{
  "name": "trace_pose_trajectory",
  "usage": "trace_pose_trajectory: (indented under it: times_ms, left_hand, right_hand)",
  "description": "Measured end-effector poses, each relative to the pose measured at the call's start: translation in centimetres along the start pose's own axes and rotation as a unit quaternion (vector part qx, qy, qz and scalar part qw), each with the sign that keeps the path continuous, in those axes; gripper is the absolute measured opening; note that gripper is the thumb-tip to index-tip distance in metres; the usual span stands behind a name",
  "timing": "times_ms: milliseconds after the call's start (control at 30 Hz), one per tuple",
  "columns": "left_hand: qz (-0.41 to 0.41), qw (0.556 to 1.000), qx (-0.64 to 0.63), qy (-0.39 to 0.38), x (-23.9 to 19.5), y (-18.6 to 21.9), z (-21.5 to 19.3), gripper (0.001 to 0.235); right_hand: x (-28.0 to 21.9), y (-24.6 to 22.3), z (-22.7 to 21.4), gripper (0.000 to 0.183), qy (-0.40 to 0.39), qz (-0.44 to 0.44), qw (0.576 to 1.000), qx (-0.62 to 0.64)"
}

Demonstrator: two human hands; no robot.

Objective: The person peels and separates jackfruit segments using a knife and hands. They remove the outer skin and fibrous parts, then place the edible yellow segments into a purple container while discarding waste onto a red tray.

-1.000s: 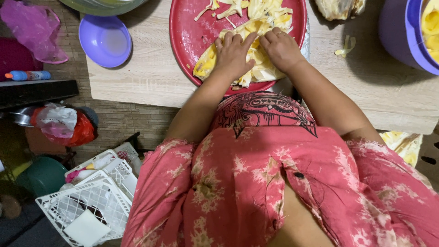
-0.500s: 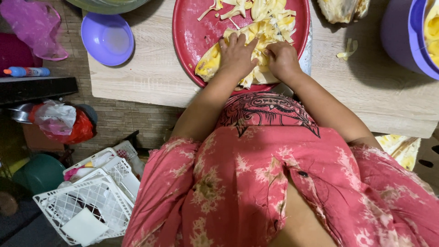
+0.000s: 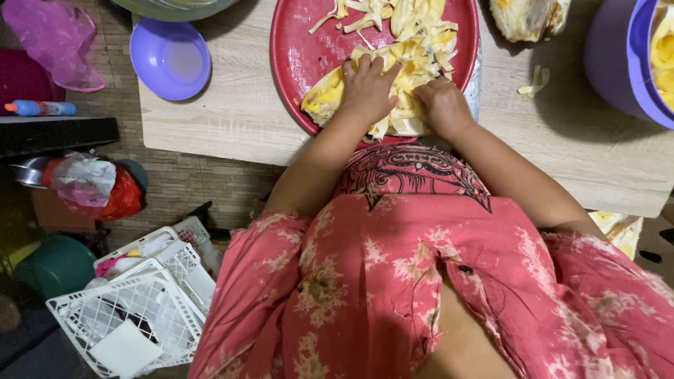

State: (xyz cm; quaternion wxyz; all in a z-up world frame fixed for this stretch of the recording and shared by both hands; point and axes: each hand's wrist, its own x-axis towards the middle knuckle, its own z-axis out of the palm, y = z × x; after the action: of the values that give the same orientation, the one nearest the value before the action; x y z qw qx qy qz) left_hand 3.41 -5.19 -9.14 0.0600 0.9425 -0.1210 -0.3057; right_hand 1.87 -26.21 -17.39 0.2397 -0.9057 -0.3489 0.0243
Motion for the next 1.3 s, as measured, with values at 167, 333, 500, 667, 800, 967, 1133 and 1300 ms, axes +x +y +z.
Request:
trace_pose_trajectory:
  times_ms: [167,333,500,667,800,967,1133,1300]
  left_hand:
    - [0.007,0.999,0.008,0.036,0.3,-0.4,1.0,0.074]
    - [0.018,0.997,0.002,0.079,0.5,-0.6,2.2,0.073]
    - [0.021,0.998,-0.003,0.065,0.3,-0.8,2.0,0.073]
    - [0.021,0.998,-0.001,0.055,0.3,-0.6,1.6,0.073]
    - [0.025,0.996,-0.019,0.079,0.4,-0.7,2.2,0.068]
    - [0.021,0.998,-0.013,0.064,0.5,-1.1,2.0,0.077]
    - [0.079,0.977,-0.178,0.086,-1.8,-3.0,0.7,0.086]
    - [0.076,0.97,-0.156,0.171,-4.2,-6.4,2.8,0.068]
  right_hand:
    - [2.8,-1.4,-2.7,0.015,0.01,0.064,0.997,0.035]
    - [4.4,1.1,1.0,0.014,-0.062,0.092,0.993,0.052]
    - [5.5,2.8,1.5,0.013,-0.091,0.22,0.965,0.113]
    - [6.1,2.2,1.6,0.014,-0.11,0.244,0.958,0.101]
    - [5.6,1.7,3.8,0.012,-0.128,0.142,0.978,-0.089]
    - [5.9,1.2,5.0,0.018,-0.063,0.137,0.986,-0.071]
    - [5.6,1.3,4.5,0.032,-0.072,0.111,0.984,-0.118]
    - [6.3,-0.9,-0.8,0.003,-0.152,0.211,0.961,0.099]
